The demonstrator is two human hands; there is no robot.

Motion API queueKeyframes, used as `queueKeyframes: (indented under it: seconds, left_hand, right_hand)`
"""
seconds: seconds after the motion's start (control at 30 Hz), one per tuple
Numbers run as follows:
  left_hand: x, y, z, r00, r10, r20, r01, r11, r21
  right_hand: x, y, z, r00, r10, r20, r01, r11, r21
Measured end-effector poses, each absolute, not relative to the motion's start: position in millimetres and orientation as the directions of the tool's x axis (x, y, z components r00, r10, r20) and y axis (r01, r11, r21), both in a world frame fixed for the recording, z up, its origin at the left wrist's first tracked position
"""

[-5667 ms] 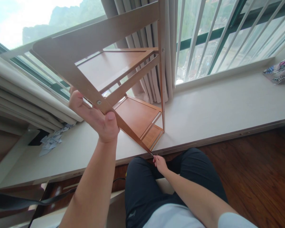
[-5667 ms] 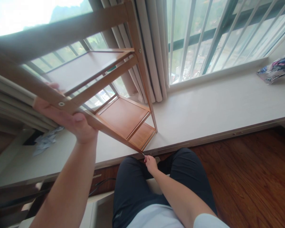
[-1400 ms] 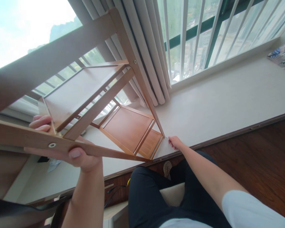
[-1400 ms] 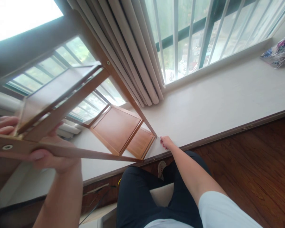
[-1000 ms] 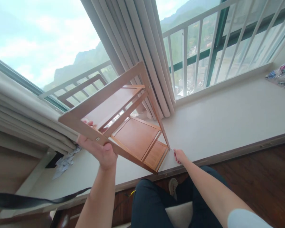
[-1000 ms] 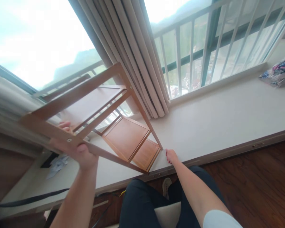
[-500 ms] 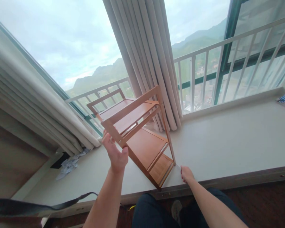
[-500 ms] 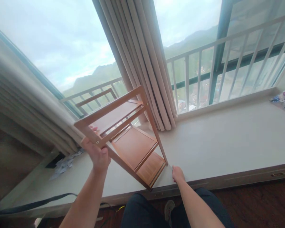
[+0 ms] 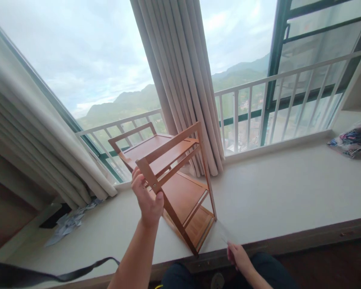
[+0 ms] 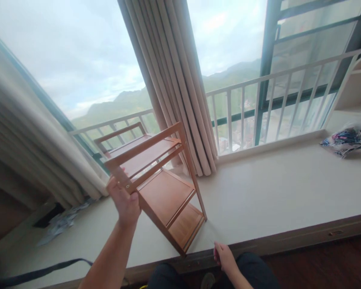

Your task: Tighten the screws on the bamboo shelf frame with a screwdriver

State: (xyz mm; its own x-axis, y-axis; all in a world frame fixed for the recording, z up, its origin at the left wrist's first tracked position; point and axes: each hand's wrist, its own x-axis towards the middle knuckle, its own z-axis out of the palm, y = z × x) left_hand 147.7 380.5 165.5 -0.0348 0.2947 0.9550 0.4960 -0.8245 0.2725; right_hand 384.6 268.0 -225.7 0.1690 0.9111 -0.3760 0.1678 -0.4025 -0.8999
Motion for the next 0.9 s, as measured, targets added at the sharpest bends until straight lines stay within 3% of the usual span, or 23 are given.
queueKeyframes:
  seconds: [0.13,0.27,0.33,0.4,0.47,0.53,0.57,0.7,0.9]
  left_hand:
    - [168.8,372.4,177.0,0.049,0.276,0.960,0.543,-0.814,0.206]
    - [169.2,357.8,182.1,0.193,0.338,0.921,0.566,-0.805,0.177]
    - [155.3,357.0,176.5,0.186,0.333,0.924,0.568,-0.804,0.176]
    - [134.3,364.2,166.2,0.042,0.358,0.933,0.601,-0.755,0.263]
    - [109.7,379.2,154.4,-0.216,0.474,0.853,0.604,-0.622,0.498]
    - [84.7,399.5,144.0,-0.460,0.623,0.633,0.508,-0.400,0.763]
    - [73.0,410.4,140.0,-0.508,0.654,0.560,0.472,-0.332,0.817]
    - [36.4,450.6,131.1,-0.527,0.754,0.392,0.391,-0.194,0.899]
    - [11.0,483.1,127.1,-0.404,0.877,0.262,0.311,-0.138,0.940]
  right_hand:
    - [358.4,263.9,-189.1,0.142,0.972,-0.187,0.008,-0.190,-0.982]
    - [349.5,271.3,-110.3,0.245,0.956,0.163,-0.004,0.169,-0.986]
    - [351.5,272.1,-66.3,0.253,0.922,0.294,0.032,0.296,-0.955]
    - [353.9,271.1,-26.1,0.224,0.884,0.411,0.086,0.402,-0.912]
    - [353.3,270.9,7.3,0.177,0.851,0.495,0.142,0.476,-0.868]
    - [347.3,273.7,32.2,0.157,0.831,0.534,0.187,0.506,-0.842]
    - [342.4,276.3,41.3,0.158,0.828,0.538,0.197,0.507,-0.839]
    - [317.8,289.3,58.7,0.168,0.861,0.481,0.149,0.460,-0.876]
    - [299.4,293.4,55.5,0.074,0.886,0.458,0.078,0.452,-0.888]
